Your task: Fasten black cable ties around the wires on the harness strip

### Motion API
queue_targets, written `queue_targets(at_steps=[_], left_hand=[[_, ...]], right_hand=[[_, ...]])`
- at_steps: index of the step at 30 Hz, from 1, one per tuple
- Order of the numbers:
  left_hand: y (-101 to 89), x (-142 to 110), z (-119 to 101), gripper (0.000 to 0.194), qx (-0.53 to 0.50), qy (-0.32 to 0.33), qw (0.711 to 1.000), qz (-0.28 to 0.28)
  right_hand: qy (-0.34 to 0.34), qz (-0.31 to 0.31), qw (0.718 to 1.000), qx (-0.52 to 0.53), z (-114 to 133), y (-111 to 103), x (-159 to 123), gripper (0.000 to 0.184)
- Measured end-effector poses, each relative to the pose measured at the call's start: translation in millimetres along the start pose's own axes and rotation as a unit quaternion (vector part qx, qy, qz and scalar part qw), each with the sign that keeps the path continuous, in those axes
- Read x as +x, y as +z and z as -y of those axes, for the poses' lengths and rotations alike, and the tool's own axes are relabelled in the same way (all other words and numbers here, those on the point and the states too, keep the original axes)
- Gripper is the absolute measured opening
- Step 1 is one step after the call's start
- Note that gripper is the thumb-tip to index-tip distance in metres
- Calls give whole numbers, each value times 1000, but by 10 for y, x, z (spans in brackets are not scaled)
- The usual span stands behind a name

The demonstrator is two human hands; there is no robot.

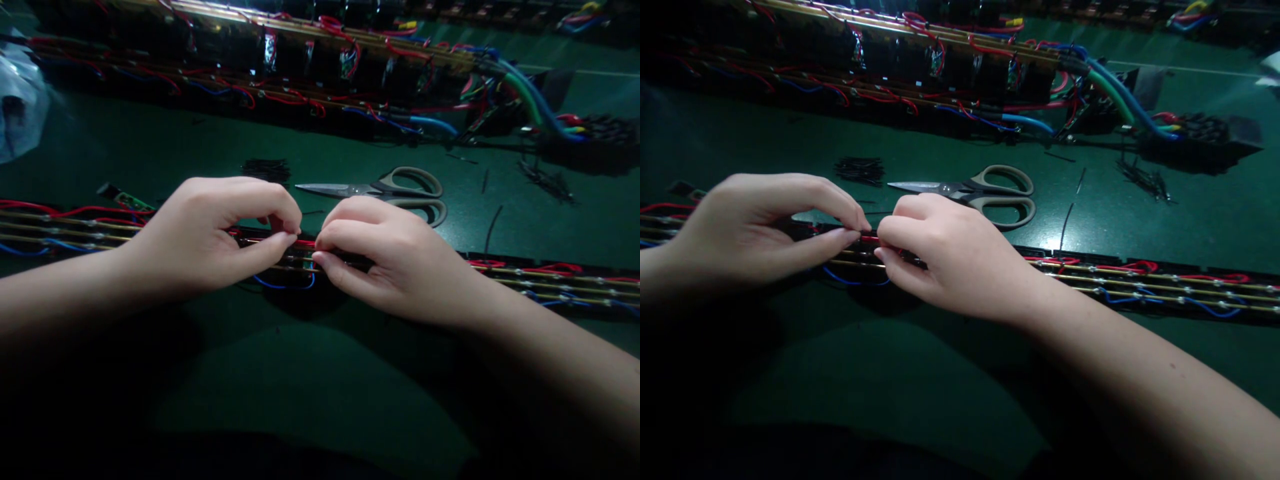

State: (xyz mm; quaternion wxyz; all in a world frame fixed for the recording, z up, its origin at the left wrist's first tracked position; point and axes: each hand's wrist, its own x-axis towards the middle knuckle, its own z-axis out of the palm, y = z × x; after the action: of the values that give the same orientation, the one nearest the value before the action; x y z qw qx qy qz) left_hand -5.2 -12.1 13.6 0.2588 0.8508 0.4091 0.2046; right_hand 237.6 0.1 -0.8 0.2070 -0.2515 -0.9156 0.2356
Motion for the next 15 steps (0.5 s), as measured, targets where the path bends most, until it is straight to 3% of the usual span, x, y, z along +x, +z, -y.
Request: queue_targets(at_steps=[8,15], left_hand=[[3,-7,26,13,1,15,1000,2],[-2,-4,3,13,0,-8,1000,-4]], right_hand=[[-5,-2,1000,4,-5,1,-3,21],[-6,-2,1000,7,6,1,1,22]])
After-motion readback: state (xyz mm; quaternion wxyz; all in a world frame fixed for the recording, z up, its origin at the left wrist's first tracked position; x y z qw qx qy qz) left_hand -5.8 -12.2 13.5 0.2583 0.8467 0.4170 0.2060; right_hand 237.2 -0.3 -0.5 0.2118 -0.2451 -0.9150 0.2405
